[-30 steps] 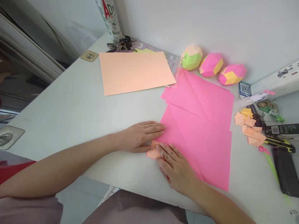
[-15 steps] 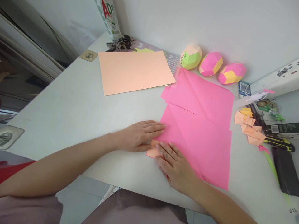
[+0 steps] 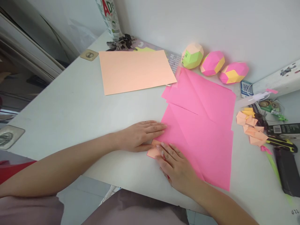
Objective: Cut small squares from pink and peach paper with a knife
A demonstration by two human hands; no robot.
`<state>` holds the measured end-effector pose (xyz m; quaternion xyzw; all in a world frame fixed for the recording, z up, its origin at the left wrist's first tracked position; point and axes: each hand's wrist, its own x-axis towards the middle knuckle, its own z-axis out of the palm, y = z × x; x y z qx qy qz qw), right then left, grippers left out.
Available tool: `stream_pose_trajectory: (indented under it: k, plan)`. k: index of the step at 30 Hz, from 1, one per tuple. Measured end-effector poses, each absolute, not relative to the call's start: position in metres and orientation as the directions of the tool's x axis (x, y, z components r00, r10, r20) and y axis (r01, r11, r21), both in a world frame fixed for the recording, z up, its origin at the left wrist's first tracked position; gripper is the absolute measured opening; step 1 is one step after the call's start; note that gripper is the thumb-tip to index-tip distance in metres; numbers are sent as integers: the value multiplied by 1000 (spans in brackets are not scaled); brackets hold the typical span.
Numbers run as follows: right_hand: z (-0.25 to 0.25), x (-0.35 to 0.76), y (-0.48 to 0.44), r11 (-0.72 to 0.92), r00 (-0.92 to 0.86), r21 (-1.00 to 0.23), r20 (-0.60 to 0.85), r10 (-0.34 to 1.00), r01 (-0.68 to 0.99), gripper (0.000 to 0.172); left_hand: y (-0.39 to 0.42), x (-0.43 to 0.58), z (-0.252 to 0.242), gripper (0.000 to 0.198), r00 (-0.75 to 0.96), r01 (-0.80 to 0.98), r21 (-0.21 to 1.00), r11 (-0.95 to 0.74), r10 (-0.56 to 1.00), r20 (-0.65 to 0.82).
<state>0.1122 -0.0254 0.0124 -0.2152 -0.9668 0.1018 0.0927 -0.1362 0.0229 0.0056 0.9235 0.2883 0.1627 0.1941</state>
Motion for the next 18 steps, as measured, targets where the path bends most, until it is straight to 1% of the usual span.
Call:
stream_pose_trajectory:
  k: [4, 10, 15, 18]
  plan:
    - [12, 113, -25, 890, -896, -227, 119, 428, 395, 40, 23, -137, 8, 52, 784, 464, 466, -754, 594, 180]
    - [13, 112, -25, 901, -900, -199, 136, 414, 385, 39, 23, -140, 11, 62, 804, 442, 493, -750, 575, 154]
    - [13, 111, -25, 895, -898, -215, 125, 422, 391, 35, 23, -141, 13, 58, 811, 430, 495, -755, 564, 156]
    - [12, 112, -26, 888, -892, -222, 120, 436, 404, 35, 23, -141, 14, 51, 807, 422, 508, -751, 566, 168]
